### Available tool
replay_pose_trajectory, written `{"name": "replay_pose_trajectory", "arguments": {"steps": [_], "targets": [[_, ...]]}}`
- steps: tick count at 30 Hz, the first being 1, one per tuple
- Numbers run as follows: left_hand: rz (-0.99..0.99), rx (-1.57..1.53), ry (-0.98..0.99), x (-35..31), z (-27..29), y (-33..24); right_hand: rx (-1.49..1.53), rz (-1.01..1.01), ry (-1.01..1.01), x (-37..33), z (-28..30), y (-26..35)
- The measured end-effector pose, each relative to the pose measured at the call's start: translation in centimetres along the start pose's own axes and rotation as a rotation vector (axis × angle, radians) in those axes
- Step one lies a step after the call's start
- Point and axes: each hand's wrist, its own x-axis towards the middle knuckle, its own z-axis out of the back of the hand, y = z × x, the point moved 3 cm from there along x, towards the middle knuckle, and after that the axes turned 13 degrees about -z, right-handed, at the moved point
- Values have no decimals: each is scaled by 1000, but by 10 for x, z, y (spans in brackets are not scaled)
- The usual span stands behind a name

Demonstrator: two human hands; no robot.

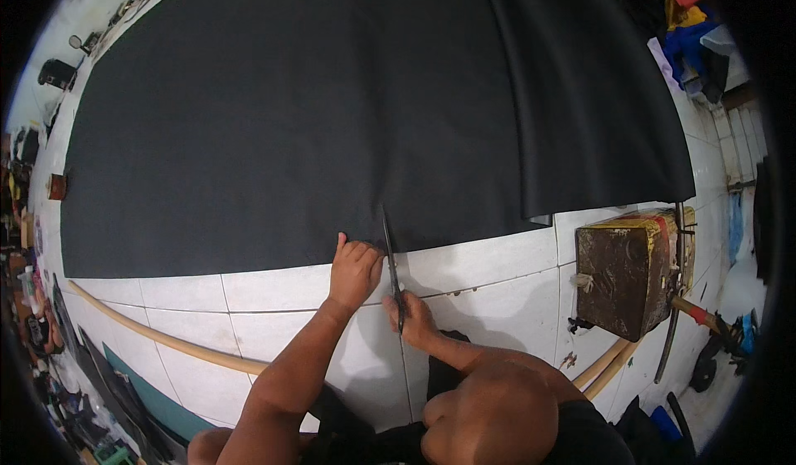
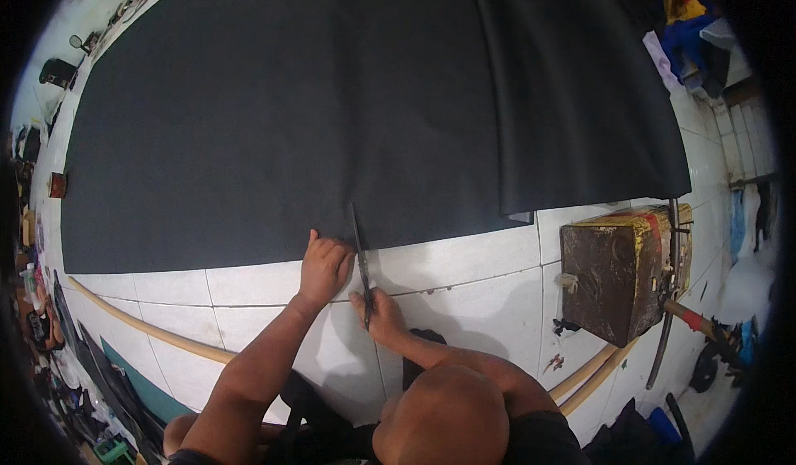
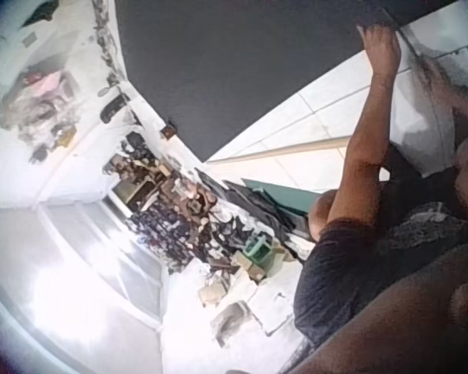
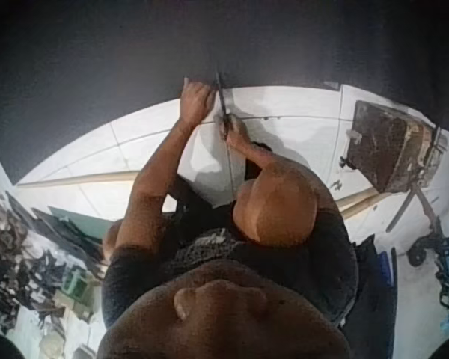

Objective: The person cuts a large piece of black fabric using shears while sitting on the floor, then aligns and folds the fabric.

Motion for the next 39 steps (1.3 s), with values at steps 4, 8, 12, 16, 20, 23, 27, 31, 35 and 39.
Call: {"name": "replay_pose_trajectory", "arguments": {"steps": [4, 8, 12, 16, 20, 23, 27, 31, 35, 39], "targets": [[10, -35, 23, 2, -4, -1, -61, 158, -124, 46, 2, -14], [6, -26, 53, 0, 0, 2, -23, 148, -78, 44, 10, 26], [-2, -27, 56, -1, 0, -3, 20, 93, -40, 46, 15, 30], [-102, 118, 161, -13, -1, 0, 64, 69, -24, 46, 10, 32], [-55, 220, 300, -24, -1, -14, 37, 108, -61, 65, 16, 45], [-49, 206, 328, -23, 4, -18, 81, 96, -42, 66, 19, 72], [-44, 200, 392, -20, 4, -19, 135, 80, -37, 90, 22, 89], [-1, 164, 388, -21, 4, -20, 204, 65, -51, 104, 19, 116], [24, 134, 399, -21, 5, -21, 209, 71, -54, 125, 22, 141], [32, 122, 441, -16, 5, -23, 204, 81, -77, 152, 33, 166]]}}
